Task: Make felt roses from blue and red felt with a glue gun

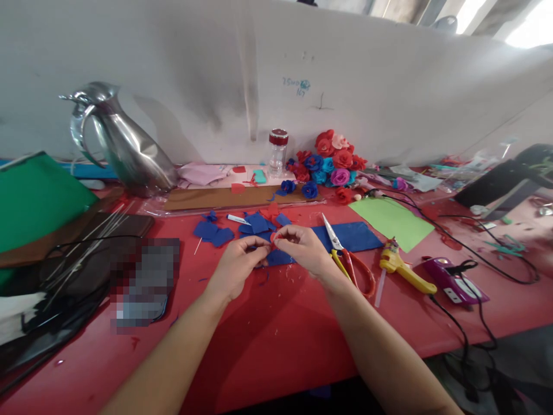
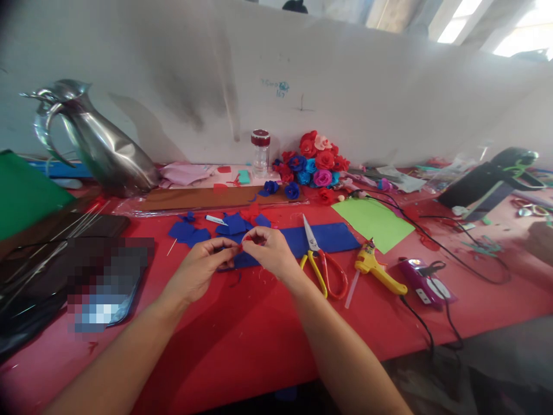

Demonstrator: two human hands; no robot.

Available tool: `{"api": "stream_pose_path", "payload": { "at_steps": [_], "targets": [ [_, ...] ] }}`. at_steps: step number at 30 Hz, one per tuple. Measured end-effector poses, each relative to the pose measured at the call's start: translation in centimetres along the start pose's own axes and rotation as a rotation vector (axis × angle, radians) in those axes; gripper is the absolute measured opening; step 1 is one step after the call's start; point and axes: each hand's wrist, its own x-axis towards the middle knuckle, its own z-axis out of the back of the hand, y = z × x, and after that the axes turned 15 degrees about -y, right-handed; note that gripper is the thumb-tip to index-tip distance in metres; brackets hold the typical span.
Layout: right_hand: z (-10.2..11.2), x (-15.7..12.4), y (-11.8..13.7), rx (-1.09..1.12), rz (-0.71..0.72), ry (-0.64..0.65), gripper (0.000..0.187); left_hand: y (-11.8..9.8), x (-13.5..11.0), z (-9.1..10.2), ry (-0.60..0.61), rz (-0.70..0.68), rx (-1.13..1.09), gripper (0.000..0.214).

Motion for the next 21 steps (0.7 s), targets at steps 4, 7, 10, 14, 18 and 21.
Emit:
{"api": "stream_pose_path", "payload": {
  "at_steps": [4, 7, 10, 14, 18, 21],
  "targets": [
    [0.12, 0.00, 0.07, -0.002, -0.001, 0.010, 0.011, -0.01, -0.04, 0.03, 0.014, 0.021, -0.019, 0.012],
    [0.07, -0.02, 0.10, -0.002, 0.003, 0.018, 0.010, 0.05, -0.01, 0.06, 0.003, -0.001, 0.012, 0.012],
    [-0.04, -0.08, 0.16, 0.002, 0.003, 0.020, 0.009, 0.06, -0.02, 0.06, -0.013, -0.033, 0.046, 0.011],
    [-0.06, -0.13, 0.28, 0.009, -0.001, 0.024, 0.008, -0.04, -0.07, 0.11, 0.004, -0.017, 0.042, 0.010],
    [0.06, -0.10, 0.22, 0.015, 0.006, 0.040, 0.009, -0.29, -0.05, 0.26, 0.027, 0.103, -0.053, 0.010],
    [0.12, -0.09, 0.11, 0.011, 0.010, 0.038, 0.009, -0.40, 0.09, 0.43, 0.056, 0.205, -0.110, 0.013]
  ]
}}
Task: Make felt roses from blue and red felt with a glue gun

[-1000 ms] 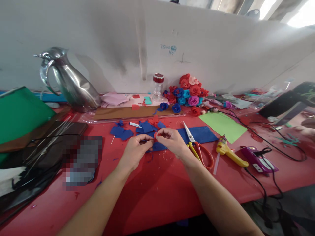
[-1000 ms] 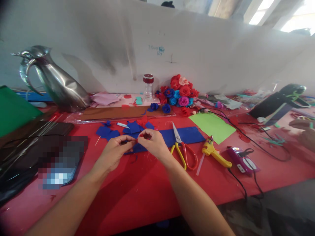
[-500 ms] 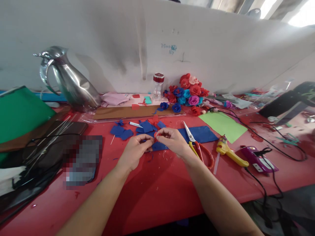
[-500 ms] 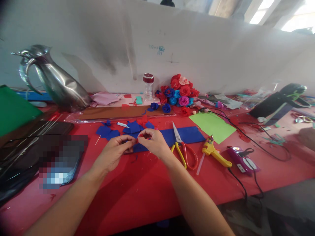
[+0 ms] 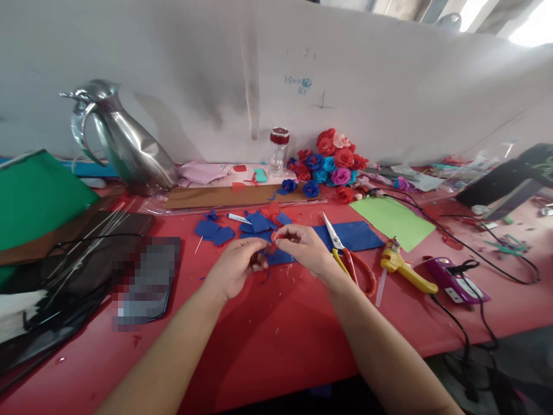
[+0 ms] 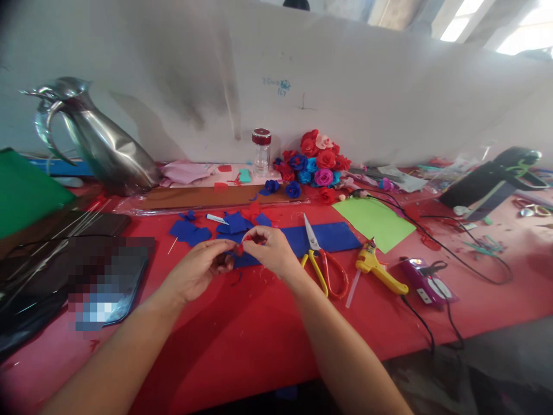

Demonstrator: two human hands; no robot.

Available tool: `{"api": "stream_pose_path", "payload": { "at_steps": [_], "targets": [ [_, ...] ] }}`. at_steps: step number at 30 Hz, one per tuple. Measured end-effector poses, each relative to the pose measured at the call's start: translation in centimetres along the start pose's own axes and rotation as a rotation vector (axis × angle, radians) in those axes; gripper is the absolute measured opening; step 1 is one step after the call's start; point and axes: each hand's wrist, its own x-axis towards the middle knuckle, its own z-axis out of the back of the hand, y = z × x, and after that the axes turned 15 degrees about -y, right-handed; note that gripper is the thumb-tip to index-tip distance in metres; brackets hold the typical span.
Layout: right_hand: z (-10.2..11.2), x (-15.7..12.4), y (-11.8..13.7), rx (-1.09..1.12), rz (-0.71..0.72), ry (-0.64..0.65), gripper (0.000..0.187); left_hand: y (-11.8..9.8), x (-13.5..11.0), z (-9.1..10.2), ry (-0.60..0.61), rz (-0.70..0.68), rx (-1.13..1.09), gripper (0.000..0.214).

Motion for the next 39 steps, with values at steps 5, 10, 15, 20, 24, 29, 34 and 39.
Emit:
{"api": "stream_pose_path", "payload": {
  "at_steps": [5, 10, 15, 20, 24, 29, 34, 39],
  "targets": [
    [0.00, -0.04, 0.11, 0.050, -0.003, 0.042, 0.008, 0.03, 0.30, 0.22, 0.059, 0.069, -0.007, 0.012],
    [-0.02, -0.09, 0.31, 0.087, -0.024, 0.065, 0.007, 0.11, 0.41, 0.25, 0.048, 0.076, -0.009, 0.014],
    [-0.01, -0.12, 0.32, 0.067, -0.039, 0.048, 0.005, 0.08, 0.40, 0.21, 0.039, 0.048, -0.003, 0.018],
    [-0.09, -0.07, 0.21, 0.057, -0.051, 0.044, 0.004, 0.12, 0.30, 0.12, 0.010, -0.018, 0.041, 0.018],
    [-0.17, -0.08, 0.21, 0.037, -0.030, 0.035, 0.005, 0.28, 0.18, -0.05, -0.031, -0.101, 0.076, 0.019],
    [-0.16, -0.08, 0.18, 0.013, -0.025, 0.014, 0.007, 0.55, 0.24, -0.05, -0.045, -0.137, 0.081, 0.021],
    [-0.12, 0.05, -0.07, 0.006, -0.020, 0.008, 0.011, 0.53, 0.30, 0.12, -0.038, -0.138, 0.075, 0.022],
    [-0.04, 0.13, -0.26, -0.016, -0.025, -0.010, 0.012, 0.21, 0.16, 0.07, -0.035, -0.132, 0.095, 0.024]
  ]
}}
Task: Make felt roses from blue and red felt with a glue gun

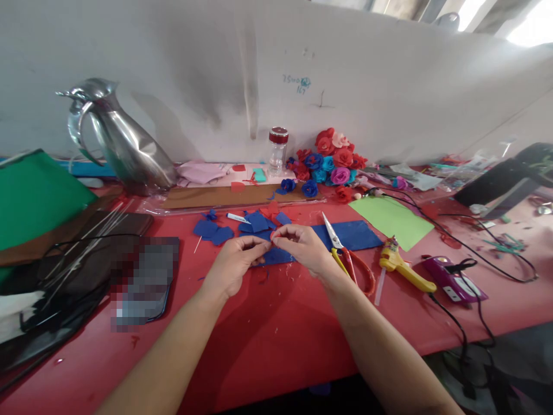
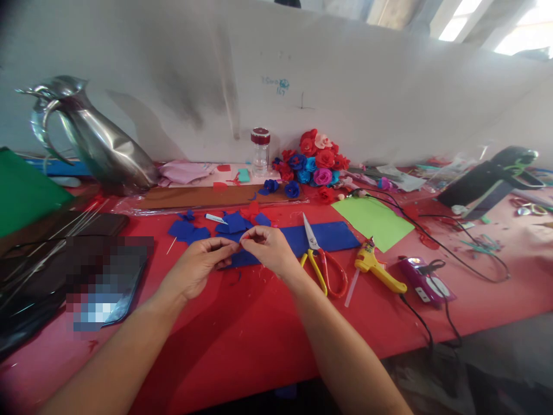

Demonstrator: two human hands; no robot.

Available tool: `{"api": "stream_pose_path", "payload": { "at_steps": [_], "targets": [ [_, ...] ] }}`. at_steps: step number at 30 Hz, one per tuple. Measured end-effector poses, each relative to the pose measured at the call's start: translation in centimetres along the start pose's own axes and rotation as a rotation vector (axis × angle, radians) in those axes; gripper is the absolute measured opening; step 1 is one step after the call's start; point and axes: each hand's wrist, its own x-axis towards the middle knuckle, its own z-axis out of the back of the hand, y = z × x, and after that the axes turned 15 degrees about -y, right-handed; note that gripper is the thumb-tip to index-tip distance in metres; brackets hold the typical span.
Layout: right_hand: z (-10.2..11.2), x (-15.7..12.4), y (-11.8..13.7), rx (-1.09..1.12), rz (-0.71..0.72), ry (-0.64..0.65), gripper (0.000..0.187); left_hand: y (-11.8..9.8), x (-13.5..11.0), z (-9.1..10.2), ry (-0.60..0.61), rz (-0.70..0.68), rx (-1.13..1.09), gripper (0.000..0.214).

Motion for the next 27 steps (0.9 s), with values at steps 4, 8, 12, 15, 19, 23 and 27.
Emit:
{"api": "stream_pose_path", "payload": {
  "at_steps": [4, 8, 12, 15, 19, 23, 27],
  "targets": [
    [0.06, 0.07, -0.07, -0.003, -0.008, 0.002, 0.012, -0.21, -0.03, 0.13, 0.020, -0.017, 0.053, 0.024],
    [0.09, 0.14, -0.12, -0.018, 0.002, -0.003, 0.012, -0.32, -0.01, 0.42, 0.083, -0.029, 0.071, 0.024],
    [0.09, 0.12, -0.09, -0.022, 0.002, -0.009, 0.012, -0.33, -0.06, 0.41, 0.089, -0.017, 0.059, 0.027],
    [0.09, 0.12, -0.06, -0.018, 0.001, -0.014, 0.011, -0.24, -0.08, 0.24, 0.071, -0.017, 0.055, 0.030],
    [0.12, 0.15, -0.13, -0.021, 0.011, 0.000, 0.011, -0.11, -0.02, 0.17, 0.034, -0.007, 0.049, 0.032],
    [0.09, 0.15, -0.26, -0.026, 0.016, 0.006, 0.012, -0.08, 0.08, 0.30, 0.023, 0.005, 0.033, 0.033],
    [0.02, 0.13, -0.32, -0.026, 0.012, 0.014, 0.012, -0.04, 0.16, 0.38, 0.007, 0.020, 0.018, 0.031]
  ]
}}
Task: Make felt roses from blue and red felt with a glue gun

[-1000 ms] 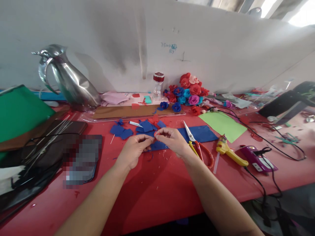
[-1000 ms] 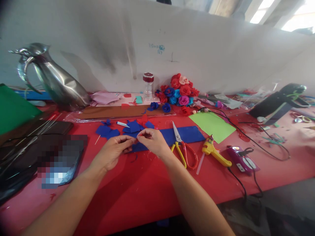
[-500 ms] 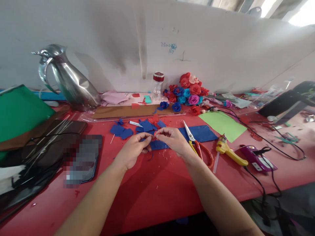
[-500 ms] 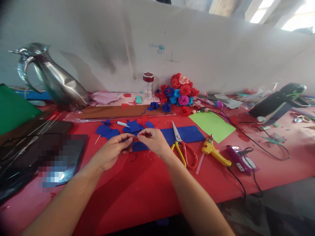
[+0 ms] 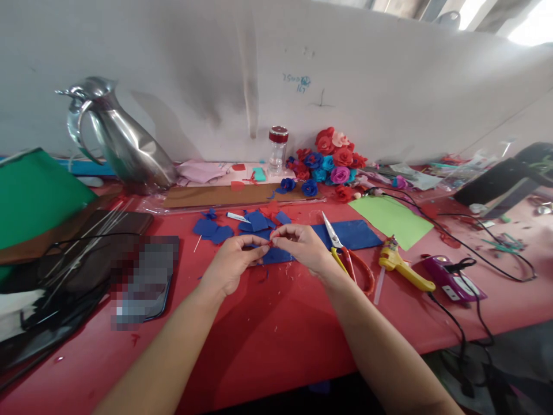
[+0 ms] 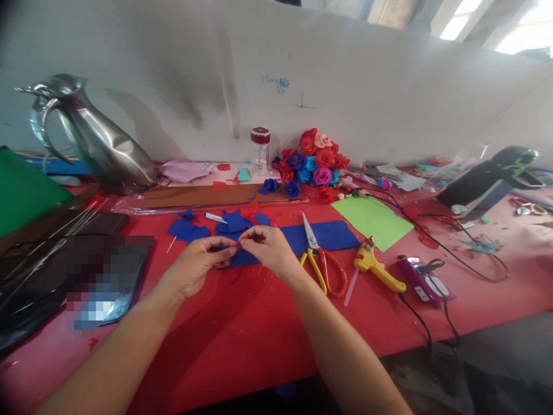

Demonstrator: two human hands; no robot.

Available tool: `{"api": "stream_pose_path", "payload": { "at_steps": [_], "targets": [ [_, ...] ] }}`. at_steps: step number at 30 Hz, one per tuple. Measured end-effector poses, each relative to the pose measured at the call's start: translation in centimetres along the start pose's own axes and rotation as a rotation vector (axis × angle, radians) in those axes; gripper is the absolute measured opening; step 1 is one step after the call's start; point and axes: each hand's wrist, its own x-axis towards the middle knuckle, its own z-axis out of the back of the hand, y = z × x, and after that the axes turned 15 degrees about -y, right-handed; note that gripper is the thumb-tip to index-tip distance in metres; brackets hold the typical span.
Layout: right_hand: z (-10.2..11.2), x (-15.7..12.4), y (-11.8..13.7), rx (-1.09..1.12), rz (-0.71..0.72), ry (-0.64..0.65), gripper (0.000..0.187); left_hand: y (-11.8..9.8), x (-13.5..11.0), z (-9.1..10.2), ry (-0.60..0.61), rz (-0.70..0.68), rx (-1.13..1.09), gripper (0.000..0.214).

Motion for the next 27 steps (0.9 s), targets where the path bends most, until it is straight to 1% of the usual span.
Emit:
{"api": "stream_pose_path", "payload": {
  "at_steps": [7, 11, 21, 27],
  "targets": [
    [0.09, -0.08, 0.33, 0.002, -0.006, 0.002, 0.013, 0.04, -0.03, -0.08, -0.023, -0.011, -0.004, 0.026],
    [0.18, -0.12, 0.54, -0.010, -0.010, -0.019, 0.014, -0.03, -0.08, -0.08, -0.038, -0.011, -0.020, 0.025],
    [0.12, 0.06, 0.13, -0.020, 0.007, -0.025, 0.013, -0.01, -0.21, -0.07, -0.031, -0.007, -0.021, 0.024],
    [0.03, -0.09, 0.32, 0.008, -0.009, -0.023, 0.014, 0.01, -0.10, -0.08, -0.044, -0.058, -0.035, 0.016]
  ]
}}
